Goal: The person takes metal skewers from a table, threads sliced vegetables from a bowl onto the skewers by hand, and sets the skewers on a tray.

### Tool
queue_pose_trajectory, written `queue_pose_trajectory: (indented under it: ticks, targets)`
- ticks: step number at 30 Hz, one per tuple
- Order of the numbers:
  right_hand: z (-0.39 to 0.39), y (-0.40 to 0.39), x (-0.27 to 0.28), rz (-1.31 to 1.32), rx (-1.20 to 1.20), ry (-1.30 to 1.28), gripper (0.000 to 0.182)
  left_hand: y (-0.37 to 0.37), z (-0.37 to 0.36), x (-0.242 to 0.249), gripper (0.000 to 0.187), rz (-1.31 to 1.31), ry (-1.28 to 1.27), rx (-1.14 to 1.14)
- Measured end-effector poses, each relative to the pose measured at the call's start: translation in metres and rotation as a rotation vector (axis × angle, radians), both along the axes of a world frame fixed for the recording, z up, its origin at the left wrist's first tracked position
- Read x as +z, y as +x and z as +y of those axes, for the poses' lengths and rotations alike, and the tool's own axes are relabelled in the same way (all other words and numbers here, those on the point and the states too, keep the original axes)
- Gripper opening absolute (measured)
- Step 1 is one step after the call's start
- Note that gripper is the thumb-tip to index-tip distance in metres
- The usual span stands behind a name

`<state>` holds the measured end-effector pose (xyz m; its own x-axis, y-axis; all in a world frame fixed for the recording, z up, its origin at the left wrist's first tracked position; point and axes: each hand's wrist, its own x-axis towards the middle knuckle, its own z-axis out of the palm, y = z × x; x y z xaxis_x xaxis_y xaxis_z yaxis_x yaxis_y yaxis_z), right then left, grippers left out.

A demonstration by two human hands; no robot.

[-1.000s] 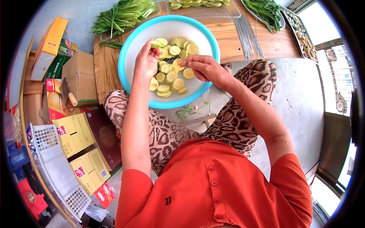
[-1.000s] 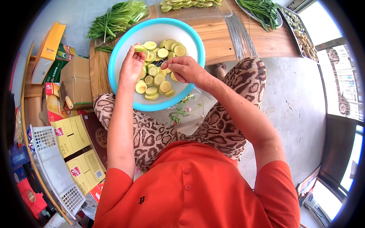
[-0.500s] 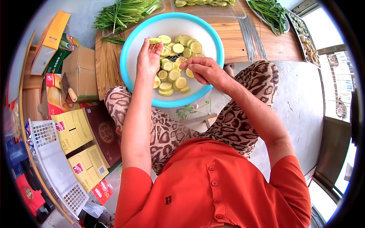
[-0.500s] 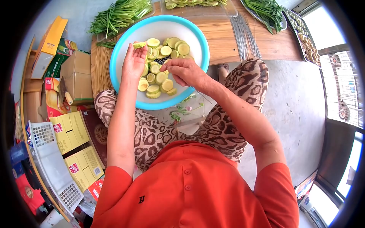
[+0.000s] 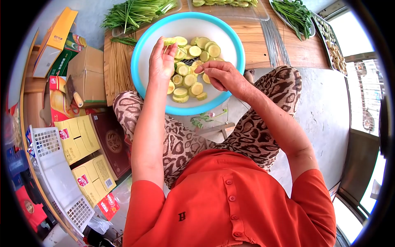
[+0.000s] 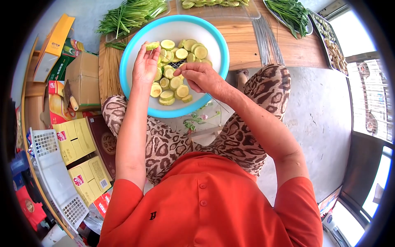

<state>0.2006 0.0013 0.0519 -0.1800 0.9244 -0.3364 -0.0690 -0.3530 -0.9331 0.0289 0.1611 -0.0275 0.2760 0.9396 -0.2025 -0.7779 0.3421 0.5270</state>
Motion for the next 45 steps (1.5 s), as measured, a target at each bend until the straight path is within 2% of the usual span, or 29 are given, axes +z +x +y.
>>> queue_pose_trajectory:
  ticks: [8,13,23,26,28,34,45]
  targets:
    - [0.000,0.000,-0.002,-0.002,-0.015,-0.004,0.027,0.000,-0.002,0.001,0.031,0.003,0.055,0.000]
    - [0.000,-0.002,-0.005,0.021,-0.029,0.010,0.027,0.001,-0.005,0.003,0.025,0.041,0.156,-0.008]
    - [0.001,-0.008,-0.003,0.086,-0.078,0.007,0.026,0.011,-0.017,0.010,0.029,0.136,0.243,-0.059]
    - [0.002,-0.009,-0.003,0.080,-0.087,-0.001,0.025,0.013,-0.020,0.012,0.033,0.115,0.219,-0.059]
    - [0.003,-0.010,-0.005,0.076,-0.085,0.000,0.025,0.011,-0.017,0.011,0.031,-0.037,0.112,-0.063]
    - [0.004,-0.015,-0.007,0.038,-0.049,0.021,0.025,0.006,-0.011,0.008,0.031,-0.195,-0.028,-0.065]
    - [0.005,-0.014,-0.006,0.015,-0.057,0.043,0.025,0.010,-0.014,0.010,0.032,-0.225,0.006,-0.132]
